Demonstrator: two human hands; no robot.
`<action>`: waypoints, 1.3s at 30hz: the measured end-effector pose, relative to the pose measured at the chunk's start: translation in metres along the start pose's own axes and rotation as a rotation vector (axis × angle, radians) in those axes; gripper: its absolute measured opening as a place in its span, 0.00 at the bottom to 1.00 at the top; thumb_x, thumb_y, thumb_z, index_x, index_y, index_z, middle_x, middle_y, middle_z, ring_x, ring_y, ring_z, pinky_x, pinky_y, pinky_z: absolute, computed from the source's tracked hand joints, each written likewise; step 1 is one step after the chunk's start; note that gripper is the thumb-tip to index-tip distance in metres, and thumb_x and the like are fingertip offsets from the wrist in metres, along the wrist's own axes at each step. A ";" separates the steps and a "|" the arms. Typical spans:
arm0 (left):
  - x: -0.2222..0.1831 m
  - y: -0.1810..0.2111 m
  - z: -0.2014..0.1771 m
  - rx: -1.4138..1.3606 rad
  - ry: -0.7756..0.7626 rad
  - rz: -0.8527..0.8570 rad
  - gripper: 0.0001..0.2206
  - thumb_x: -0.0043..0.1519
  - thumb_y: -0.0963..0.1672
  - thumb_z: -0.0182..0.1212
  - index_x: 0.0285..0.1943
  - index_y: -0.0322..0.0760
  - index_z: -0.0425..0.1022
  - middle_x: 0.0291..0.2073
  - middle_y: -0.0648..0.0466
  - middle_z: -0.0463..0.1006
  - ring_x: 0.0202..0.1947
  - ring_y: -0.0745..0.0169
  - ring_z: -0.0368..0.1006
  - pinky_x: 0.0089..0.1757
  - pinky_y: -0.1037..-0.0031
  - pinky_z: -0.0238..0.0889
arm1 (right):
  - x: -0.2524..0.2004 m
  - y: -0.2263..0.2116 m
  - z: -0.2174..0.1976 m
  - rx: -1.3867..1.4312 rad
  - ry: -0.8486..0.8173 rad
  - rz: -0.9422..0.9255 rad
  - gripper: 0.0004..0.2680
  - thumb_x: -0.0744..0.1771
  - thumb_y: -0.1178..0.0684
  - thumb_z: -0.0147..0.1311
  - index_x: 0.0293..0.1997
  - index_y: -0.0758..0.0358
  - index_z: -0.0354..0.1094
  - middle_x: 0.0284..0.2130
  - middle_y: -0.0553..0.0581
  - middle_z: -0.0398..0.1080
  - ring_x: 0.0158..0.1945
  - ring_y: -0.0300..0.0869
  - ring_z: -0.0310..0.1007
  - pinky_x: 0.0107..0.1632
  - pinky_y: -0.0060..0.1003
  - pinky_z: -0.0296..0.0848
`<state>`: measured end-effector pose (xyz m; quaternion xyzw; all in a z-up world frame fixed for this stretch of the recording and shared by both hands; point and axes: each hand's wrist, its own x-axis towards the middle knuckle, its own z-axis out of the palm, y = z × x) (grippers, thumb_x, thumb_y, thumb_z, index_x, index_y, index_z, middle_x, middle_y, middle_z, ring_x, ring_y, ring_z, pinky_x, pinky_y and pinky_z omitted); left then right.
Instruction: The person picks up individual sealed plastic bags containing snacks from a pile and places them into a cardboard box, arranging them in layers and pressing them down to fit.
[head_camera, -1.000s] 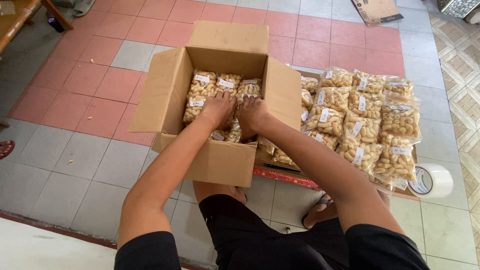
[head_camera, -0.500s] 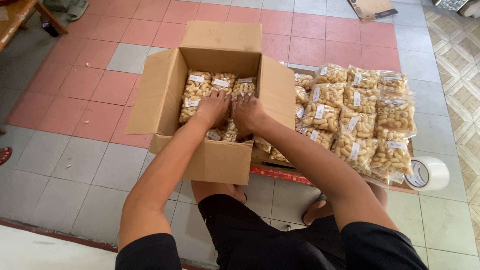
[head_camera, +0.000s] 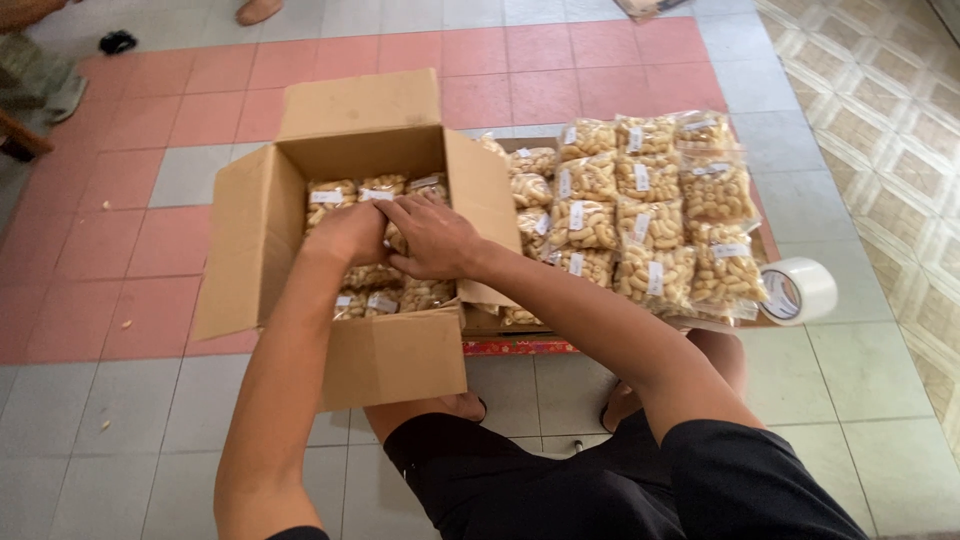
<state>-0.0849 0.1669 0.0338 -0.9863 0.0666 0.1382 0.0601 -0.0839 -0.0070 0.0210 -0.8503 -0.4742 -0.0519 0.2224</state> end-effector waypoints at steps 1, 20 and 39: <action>0.005 -0.003 -0.006 -0.016 0.055 0.032 0.16 0.53 0.48 0.59 0.41 0.31 0.79 0.39 0.41 0.81 0.46 0.37 0.78 0.43 0.46 0.71 | -0.002 0.009 0.007 0.184 0.201 -0.047 0.27 0.61 0.50 0.60 0.64 0.69 0.52 0.50 0.70 0.65 0.59 0.64 0.65 0.61 0.60 0.62; 0.084 0.160 -0.028 -0.341 0.489 0.454 0.10 0.65 0.47 0.58 0.52 0.44 0.77 0.36 0.53 0.79 0.39 0.56 0.77 0.41 0.68 0.74 | -0.220 0.197 -0.103 -0.175 0.755 0.412 0.20 0.60 0.58 0.66 0.56 0.65 0.65 0.50 0.63 0.63 0.54 0.55 0.61 0.58 0.47 0.61; 0.088 0.163 -0.011 -0.474 0.658 0.591 0.08 0.64 0.42 0.56 0.50 0.41 0.75 0.32 0.49 0.77 0.35 0.51 0.77 0.36 0.65 0.75 | -0.292 0.230 -0.123 -0.088 0.795 0.956 0.19 0.61 0.57 0.68 0.56 0.63 0.67 0.36 0.63 0.72 0.39 0.54 0.74 0.40 0.47 0.73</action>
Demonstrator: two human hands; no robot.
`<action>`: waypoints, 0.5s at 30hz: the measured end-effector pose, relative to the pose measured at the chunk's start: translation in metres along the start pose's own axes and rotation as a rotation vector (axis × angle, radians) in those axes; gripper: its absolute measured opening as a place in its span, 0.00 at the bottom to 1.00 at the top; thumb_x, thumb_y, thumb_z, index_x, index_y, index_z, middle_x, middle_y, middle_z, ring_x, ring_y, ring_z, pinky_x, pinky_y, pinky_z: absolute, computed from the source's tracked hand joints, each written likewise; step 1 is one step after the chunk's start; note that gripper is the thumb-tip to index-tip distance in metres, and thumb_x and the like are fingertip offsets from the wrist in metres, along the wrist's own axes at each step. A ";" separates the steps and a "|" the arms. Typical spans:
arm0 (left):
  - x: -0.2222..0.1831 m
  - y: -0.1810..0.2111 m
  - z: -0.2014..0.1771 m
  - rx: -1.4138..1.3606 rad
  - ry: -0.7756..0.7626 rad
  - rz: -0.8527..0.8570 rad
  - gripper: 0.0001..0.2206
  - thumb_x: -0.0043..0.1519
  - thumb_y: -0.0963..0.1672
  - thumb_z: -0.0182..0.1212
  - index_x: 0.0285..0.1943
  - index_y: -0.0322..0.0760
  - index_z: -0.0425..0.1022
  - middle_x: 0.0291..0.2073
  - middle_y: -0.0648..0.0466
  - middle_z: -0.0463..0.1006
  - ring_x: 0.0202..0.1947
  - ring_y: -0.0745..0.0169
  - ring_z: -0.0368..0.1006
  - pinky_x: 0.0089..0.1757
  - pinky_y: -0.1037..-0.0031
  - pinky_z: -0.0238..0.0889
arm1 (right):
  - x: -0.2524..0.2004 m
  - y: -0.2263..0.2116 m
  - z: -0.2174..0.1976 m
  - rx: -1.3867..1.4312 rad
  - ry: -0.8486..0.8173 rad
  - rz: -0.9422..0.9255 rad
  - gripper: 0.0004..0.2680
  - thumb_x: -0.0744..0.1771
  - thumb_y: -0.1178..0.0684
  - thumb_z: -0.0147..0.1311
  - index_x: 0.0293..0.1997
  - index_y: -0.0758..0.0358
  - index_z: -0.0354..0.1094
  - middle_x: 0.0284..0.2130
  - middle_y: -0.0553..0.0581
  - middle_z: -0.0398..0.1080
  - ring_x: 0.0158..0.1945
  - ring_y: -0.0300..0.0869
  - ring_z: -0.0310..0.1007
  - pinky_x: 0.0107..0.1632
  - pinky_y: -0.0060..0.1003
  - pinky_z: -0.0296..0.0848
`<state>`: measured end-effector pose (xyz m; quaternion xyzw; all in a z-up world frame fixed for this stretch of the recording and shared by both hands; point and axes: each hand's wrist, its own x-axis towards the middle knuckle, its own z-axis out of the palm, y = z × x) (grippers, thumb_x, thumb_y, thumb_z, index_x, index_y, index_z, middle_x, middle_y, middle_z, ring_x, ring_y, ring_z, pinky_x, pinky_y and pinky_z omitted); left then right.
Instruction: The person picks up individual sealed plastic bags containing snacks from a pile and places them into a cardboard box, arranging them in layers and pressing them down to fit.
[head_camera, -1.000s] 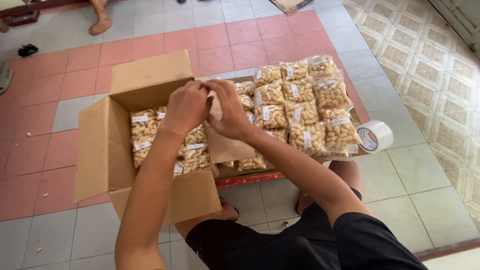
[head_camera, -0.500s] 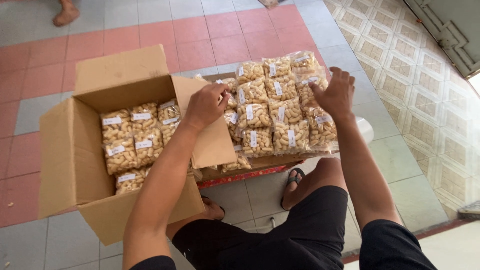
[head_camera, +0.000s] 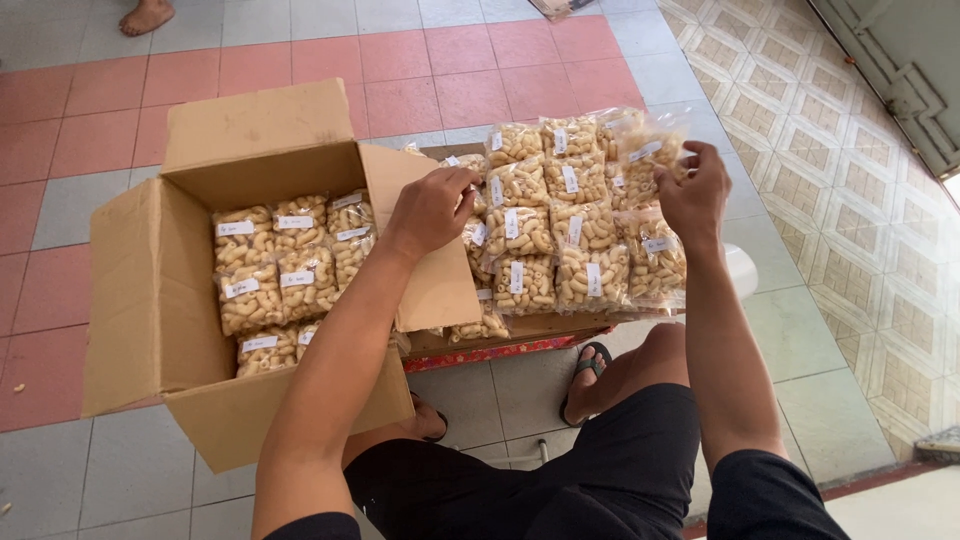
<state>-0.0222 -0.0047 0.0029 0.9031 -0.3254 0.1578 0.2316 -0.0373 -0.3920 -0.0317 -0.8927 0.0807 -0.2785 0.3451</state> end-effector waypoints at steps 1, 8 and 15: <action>0.000 0.001 -0.001 -0.003 0.017 0.026 0.07 0.64 0.42 0.56 0.49 0.41 0.74 0.32 0.49 0.77 0.36 0.50 0.77 0.36 0.63 0.75 | -0.004 -0.013 -0.008 0.061 0.085 -0.091 0.18 0.62 0.62 0.68 0.56 0.67 0.66 0.37 0.66 0.70 0.40 0.56 0.73 0.40 0.47 0.74; 0.004 0.017 -0.017 -0.131 0.108 0.061 0.06 0.67 0.44 0.53 0.48 0.41 0.74 0.31 0.48 0.75 0.34 0.53 0.76 0.36 0.64 0.75 | -0.033 -0.097 0.029 0.500 0.144 -0.396 0.16 0.65 0.62 0.66 0.55 0.73 0.62 0.39 0.69 0.68 0.44 0.54 0.71 0.38 0.45 0.77; 0.002 -0.007 -0.005 -0.534 0.268 -0.018 0.18 0.70 0.52 0.47 0.39 0.35 0.74 0.28 0.43 0.71 0.34 0.43 0.72 0.41 0.58 0.66 | -0.083 -0.150 0.083 0.551 -0.028 -0.501 0.14 0.62 0.52 0.68 0.44 0.62 0.65 0.40 0.59 0.70 0.46 0.54 0.73 0.47 0.45 0.73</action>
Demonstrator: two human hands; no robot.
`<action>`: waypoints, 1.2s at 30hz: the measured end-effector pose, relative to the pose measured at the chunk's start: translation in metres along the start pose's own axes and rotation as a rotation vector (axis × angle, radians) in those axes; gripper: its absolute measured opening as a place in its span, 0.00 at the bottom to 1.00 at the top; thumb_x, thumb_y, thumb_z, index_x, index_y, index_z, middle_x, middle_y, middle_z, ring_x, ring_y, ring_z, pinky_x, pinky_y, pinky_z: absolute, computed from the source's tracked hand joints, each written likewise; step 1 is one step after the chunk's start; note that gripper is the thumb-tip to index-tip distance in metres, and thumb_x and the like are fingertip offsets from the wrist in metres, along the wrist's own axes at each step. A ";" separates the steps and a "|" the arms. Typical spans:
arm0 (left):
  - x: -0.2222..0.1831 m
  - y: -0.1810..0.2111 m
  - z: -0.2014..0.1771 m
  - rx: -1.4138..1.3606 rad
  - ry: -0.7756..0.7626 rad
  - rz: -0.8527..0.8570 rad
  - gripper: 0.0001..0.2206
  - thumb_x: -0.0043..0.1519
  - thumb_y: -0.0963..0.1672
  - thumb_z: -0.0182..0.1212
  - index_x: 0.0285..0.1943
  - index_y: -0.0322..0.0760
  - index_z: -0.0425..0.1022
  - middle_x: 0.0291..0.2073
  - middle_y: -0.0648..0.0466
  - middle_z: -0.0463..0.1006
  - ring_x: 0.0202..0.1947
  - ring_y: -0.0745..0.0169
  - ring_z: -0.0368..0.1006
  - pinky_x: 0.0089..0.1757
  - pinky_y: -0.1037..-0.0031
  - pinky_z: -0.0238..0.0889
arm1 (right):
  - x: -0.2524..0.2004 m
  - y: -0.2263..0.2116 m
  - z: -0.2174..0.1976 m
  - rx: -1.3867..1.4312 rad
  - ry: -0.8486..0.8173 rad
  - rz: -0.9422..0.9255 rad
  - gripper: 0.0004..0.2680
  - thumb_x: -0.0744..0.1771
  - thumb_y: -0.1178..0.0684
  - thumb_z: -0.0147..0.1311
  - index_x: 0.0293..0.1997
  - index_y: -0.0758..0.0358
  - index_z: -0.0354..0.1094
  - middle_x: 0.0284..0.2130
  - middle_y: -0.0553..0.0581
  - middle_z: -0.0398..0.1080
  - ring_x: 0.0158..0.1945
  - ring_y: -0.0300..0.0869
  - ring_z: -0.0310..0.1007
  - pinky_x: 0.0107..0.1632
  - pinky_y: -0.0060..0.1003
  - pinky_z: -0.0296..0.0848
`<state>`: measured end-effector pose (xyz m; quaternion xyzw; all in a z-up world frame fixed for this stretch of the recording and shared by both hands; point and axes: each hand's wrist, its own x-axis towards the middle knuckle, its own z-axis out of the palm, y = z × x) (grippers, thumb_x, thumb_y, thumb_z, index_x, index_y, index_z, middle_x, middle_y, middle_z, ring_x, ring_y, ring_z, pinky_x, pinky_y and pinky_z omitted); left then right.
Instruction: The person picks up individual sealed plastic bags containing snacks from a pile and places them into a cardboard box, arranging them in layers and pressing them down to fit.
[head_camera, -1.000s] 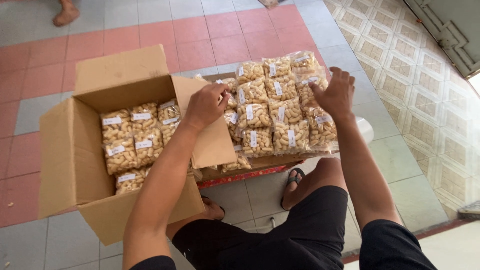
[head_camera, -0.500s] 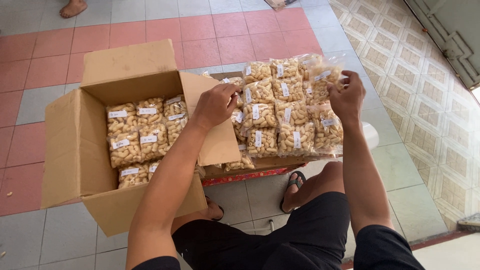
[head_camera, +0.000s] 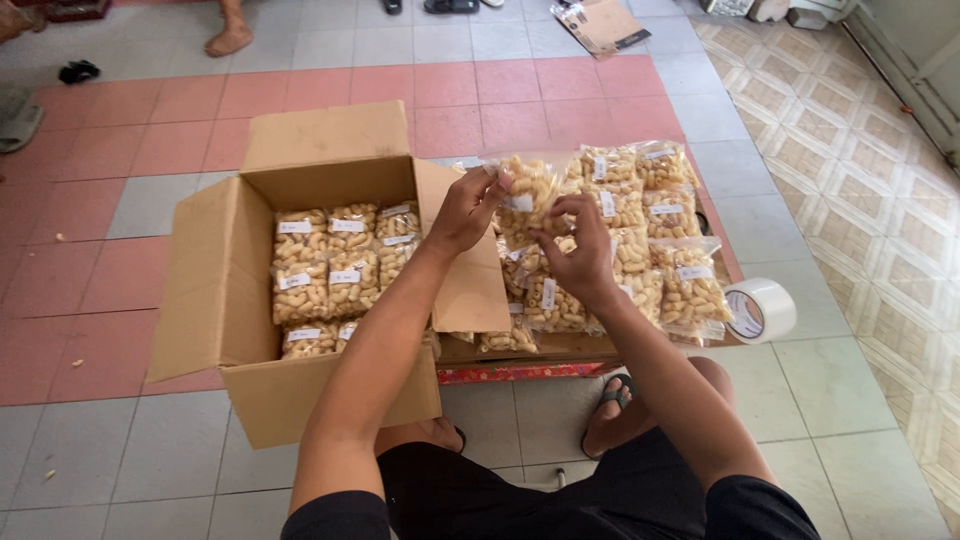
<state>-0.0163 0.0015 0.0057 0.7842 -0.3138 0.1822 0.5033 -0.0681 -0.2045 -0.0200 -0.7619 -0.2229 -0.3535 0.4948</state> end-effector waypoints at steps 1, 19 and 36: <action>0.002 0.002 -0.001 -0.059 0.056 -0.026 0.18 0.70 0.50 0.48 0.37 0.34 0.75 0.27 0.42 0.72 0.34 0.47 0.73 0.42 0.60 0.66 | -0.004 -0.007 0.006 0.002 -0.038 -0.007 0.13 0.62 0.52 0.68 0.41 0.60 0.65 0.40 0.57 0.69 0.46 0.53 0.73 0.47 0.42 0.72; 0.003 0.003 -0.001 -0.068 0.071 0.013 0.08 0.66 0.42 0.55 0.38 0.36 0.79 0.28 0.45 0.77 0.35 0.47 0.77 0.41 0.64 0.69 | 0.038 -0.013 0.015 0.250 -0.044 0.279 0.06 0.64 0.60 0.66 0.40 0.64 0.75 0.31 0.58 0.69 0.37 0.39 0.72 0.41 0.30 0.74; 0.001 0.012 -0.005 -0.246 0.005 -0.116 0.06 0.64 0.45 0.61 0.37 0.38 0.76 0.26 0.49 0.76 0.32 0.60 0.73 0.40 0.65 0.67 | 0.050 -0.028 0.015 0.350 -0.045 0.325 0.02 0.68 0.59 0.58 0.41 0.65 0.72 0.26 0.55 0.73 0.31 0.35 0.72 0.38 0.29 0.72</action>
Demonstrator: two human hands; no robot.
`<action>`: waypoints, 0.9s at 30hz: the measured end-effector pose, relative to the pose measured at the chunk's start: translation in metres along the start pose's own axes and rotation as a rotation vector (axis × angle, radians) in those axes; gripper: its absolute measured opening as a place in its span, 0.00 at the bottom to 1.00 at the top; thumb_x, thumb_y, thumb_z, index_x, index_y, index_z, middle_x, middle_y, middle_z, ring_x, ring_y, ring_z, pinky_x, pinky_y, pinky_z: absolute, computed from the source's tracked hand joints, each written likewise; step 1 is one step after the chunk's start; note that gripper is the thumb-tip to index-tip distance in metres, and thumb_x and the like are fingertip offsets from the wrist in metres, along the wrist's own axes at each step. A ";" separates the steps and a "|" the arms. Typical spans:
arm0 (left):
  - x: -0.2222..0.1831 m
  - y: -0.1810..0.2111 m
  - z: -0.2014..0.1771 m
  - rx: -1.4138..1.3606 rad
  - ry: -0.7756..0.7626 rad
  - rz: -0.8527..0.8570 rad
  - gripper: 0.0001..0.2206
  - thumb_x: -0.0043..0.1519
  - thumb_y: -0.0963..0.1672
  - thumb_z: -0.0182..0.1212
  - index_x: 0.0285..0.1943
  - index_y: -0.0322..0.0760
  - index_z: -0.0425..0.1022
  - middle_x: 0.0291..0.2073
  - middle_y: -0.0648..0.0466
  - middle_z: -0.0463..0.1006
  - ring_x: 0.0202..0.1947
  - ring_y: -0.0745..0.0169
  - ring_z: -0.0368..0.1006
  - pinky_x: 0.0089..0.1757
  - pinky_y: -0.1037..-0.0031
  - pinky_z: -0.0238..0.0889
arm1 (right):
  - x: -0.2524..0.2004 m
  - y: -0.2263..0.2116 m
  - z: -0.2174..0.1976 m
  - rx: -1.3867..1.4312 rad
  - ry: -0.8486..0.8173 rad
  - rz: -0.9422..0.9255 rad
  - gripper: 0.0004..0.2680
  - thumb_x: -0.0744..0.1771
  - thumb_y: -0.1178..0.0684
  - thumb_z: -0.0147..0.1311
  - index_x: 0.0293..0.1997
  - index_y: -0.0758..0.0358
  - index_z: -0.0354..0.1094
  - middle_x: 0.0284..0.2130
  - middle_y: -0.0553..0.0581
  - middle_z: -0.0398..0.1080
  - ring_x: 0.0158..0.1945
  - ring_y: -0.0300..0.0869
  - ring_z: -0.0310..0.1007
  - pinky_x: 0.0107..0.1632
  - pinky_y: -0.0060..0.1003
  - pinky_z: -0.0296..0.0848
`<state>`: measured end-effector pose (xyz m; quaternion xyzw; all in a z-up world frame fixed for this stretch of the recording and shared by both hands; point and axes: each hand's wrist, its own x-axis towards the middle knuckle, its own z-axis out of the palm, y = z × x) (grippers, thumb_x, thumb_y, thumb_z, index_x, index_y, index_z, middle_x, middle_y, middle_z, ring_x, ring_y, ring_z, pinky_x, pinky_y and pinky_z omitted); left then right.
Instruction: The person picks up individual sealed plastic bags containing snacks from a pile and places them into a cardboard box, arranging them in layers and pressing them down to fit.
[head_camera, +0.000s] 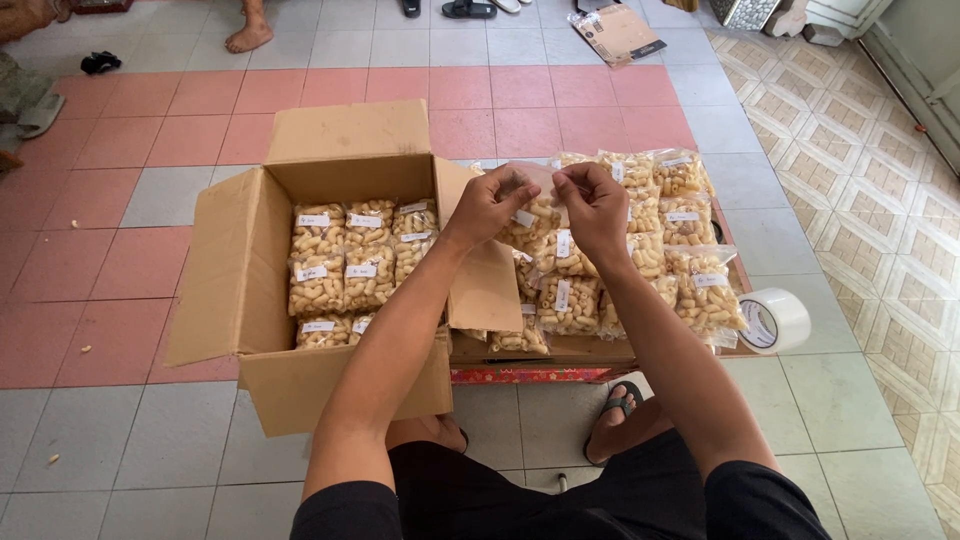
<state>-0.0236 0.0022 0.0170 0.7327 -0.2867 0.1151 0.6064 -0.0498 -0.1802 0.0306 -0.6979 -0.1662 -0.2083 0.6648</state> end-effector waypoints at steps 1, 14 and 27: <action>0.001 0.000 0.000 -0.017 -0.007 0.002 0.06 0.65 0.45 0.61 0.37 0.38 0.76 0.25 0.49 0.76 0.32 0.61 0.72 0.40 0.66 0.67 | 0.000 -0.003 0.001 0.052 0.015 0.015 0.01 0.69 0.60 0.55 0.41 0.66 0.70 0.25 0.57 0.73 0.29 0.37 0.74 0.37 0.29 0.73; 0.003 -0.001 -0.004 -0.209 0.072 -0.034 0.08 0.65 0.40 0.60 0.51 0.39 0.69 0.28 0.55 0.78 0.32 0.77 0.69 0.38 0.83 0.64 | 0.001 0.001 -0.006 0.126 -0.134 -0.048 0.21 0.62 0.65 0.66 0.58 0.68 0.59 0.34 0.59 0.71 0.39 0.39 0.74 0.47 0.33 0.74; -0.004 0.008 0.003 -0.386 -0.067 -0.139 0.25 0.57 0.42 0.72 0.61 0.39 0.63 0.42 0.51 0.79 0.41 0.71 0.73 0.44 0.77 0.70 | 0.008 0.007 -0.011 0.136 0.044 -0.113 0.19 0.64 0.67 0.63 0.57 0.64 0.59 0.32 0.58 0.71 0.39 0.40 0.76 0.45 0.31 0.75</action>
